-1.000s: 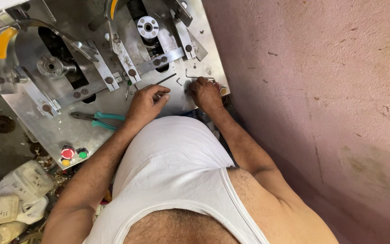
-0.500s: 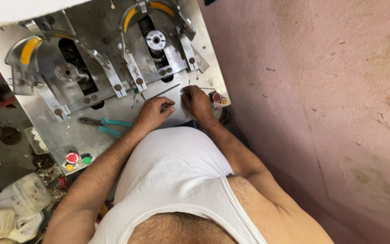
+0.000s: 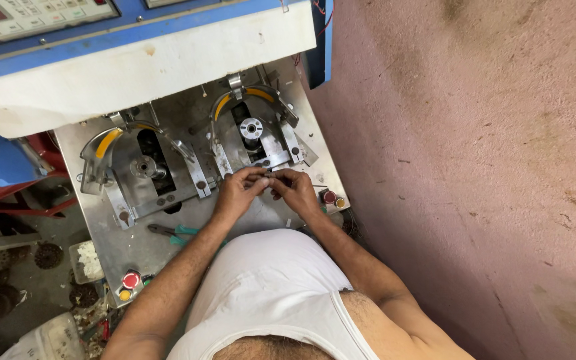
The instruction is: The person assembles mechanical components by hand and with pliers, inserting small pins and springs into metal housings while working at an industrial machine.
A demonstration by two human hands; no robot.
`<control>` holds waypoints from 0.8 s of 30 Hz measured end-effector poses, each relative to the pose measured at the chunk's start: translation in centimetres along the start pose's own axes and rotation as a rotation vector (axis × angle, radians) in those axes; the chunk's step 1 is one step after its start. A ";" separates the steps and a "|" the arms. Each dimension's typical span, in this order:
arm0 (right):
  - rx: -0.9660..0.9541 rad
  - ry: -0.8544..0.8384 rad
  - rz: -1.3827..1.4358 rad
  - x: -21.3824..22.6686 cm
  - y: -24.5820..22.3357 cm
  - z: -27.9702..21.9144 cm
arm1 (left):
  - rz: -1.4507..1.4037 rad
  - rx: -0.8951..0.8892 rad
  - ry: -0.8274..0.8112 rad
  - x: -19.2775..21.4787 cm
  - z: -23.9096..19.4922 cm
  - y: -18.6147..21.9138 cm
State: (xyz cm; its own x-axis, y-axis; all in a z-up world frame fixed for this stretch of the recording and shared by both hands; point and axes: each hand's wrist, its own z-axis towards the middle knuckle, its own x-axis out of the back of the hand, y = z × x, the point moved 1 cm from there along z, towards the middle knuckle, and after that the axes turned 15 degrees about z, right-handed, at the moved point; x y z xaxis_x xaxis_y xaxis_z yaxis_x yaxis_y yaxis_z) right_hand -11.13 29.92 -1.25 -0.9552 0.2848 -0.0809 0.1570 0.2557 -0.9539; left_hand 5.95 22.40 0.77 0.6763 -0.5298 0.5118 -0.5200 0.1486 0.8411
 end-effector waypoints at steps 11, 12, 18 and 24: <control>0.518 0.064 -0.493 -2.8 -11.0 6.8 | -0.111 -0.086 0.286 5.5 7.9 5.0; 0.546 0.070 -0.522 -3.1 -11.6 7.8 | -0.108 -0.112 0.297 5.7 9.1 4.8; 0.578 0.062 -0.526 -3.7 -12.9 15.1 | 0.258 -0.291 0.654 6.8 17.4 0.6; 0.248 -0.017 0.640 -3.7 -6.1 25.3 | 0.542 -0.423 0.758 7.2 23.8 -3.3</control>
State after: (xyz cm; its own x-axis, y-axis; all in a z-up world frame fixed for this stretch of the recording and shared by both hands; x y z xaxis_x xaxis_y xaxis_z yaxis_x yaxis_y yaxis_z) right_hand -14.93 3.92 -2.41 -0.6977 0.2947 -0.6529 0.6313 -0.1778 -0.7549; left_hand 0.09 -1.79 -2.48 0.6333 0.3416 0.6944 -0.7266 0.5714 0.3815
